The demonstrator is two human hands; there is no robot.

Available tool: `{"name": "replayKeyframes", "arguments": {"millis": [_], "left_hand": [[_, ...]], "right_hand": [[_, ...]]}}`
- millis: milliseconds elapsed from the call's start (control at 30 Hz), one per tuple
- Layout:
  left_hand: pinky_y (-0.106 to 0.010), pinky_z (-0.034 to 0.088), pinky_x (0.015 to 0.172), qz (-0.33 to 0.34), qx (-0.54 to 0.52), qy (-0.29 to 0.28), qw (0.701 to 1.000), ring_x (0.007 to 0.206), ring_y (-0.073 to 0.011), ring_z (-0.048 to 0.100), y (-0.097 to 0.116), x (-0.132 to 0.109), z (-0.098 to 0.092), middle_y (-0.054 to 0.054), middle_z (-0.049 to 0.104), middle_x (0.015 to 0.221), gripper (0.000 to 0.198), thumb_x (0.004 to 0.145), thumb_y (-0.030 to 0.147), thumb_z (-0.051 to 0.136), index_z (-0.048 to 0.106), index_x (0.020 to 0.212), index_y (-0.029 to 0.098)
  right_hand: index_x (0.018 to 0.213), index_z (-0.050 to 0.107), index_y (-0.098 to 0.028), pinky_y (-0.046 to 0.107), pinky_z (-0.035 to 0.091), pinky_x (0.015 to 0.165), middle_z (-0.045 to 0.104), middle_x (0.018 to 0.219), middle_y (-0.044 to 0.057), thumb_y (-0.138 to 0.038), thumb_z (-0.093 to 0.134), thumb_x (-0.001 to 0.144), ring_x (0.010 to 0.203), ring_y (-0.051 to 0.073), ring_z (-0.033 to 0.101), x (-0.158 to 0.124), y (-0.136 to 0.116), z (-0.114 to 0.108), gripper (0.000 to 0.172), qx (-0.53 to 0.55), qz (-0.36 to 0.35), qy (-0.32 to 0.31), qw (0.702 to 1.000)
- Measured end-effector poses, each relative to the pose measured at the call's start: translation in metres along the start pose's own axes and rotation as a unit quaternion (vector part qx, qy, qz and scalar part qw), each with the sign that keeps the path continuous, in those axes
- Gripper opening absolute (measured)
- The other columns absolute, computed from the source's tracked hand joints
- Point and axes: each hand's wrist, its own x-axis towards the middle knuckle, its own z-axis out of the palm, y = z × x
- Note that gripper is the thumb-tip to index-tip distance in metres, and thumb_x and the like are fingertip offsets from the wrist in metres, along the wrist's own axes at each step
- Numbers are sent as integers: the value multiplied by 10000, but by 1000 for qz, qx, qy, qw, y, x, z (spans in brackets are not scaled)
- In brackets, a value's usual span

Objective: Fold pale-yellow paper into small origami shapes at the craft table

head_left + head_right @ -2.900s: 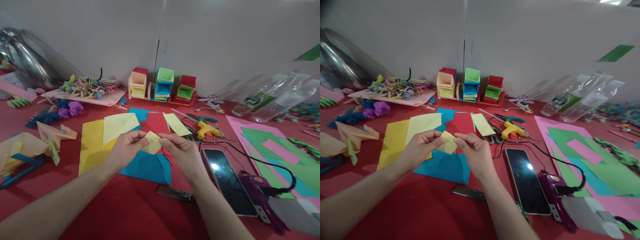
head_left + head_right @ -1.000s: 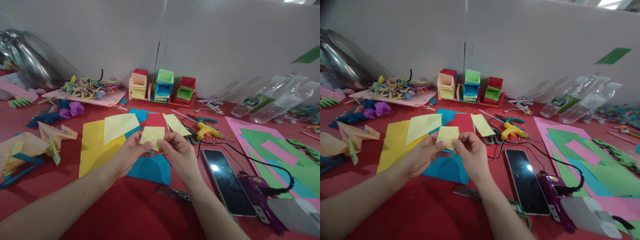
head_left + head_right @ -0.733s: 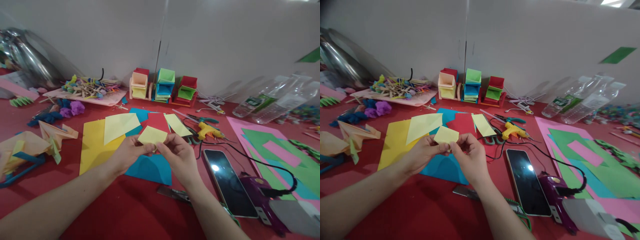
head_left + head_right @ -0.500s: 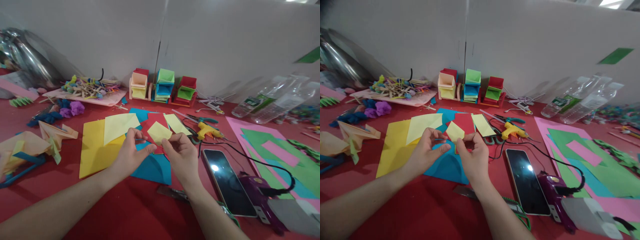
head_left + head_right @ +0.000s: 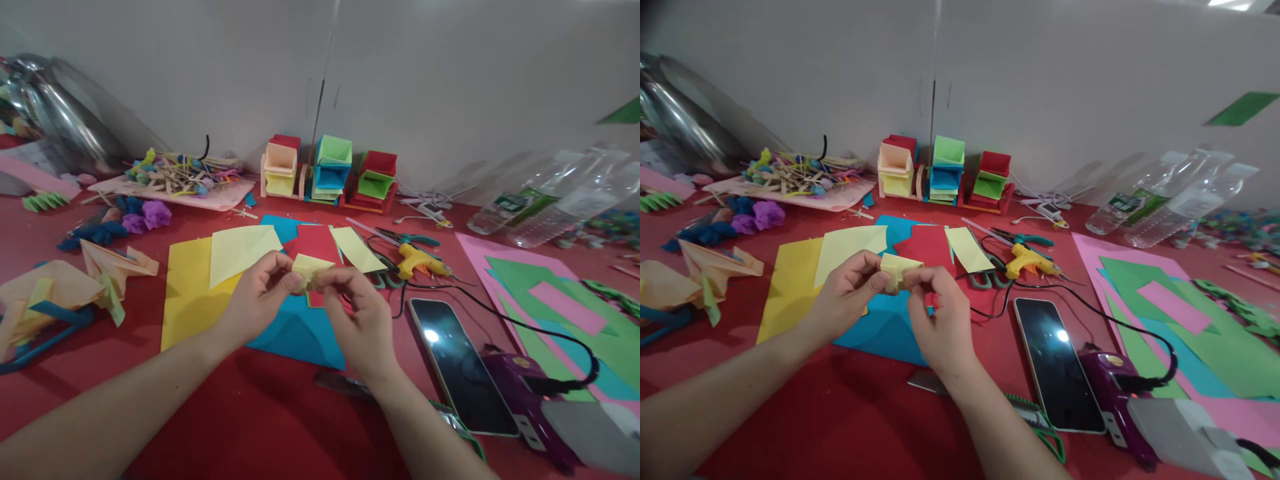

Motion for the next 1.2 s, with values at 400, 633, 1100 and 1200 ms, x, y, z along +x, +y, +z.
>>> {"name": "replayKeyframes", "arguments": {"millis": [400,633,1100,1200], "left_hand": [[-213,451,637,80,51,71,993,734,-103,582,-2,-5,3,-3,584,891,150,802,252,577,470,899,213],[-262,461,757,92,58,48,993,897,-157,563,-2,-4,3,-52,580,995,111,803,276,563,543,865,185],[-229,435,694,45,44,14,998,823,-135,548,3,0,0,-18,589,873,84,801,260,571,605,796,183],[-235,440,700,36,21,6,999,833,-142,556,4,2,-1,-26,600,894,82,783,257,592,615,808,183]], "right_hand": [[869,649,-188,239,481,542,620,666,-6,-281,617,751,581,109,573,7,5,-7,153,123,150,0,981],[881,671,-181,254,493,548,631,655,3,-266,607,747,577,112,571,8,4,-6,171,113,154,17,981],[1037,650,-317,246,516,640,615,976,19,-140,541,816,849,137,594,4,-1,-12,304,-54,-93,19,994],[1097,616,-333,260,516,697,617,997,18,-124,522,828,894,143,592,5,2,-14,353,-93,-130,5,987]]}}
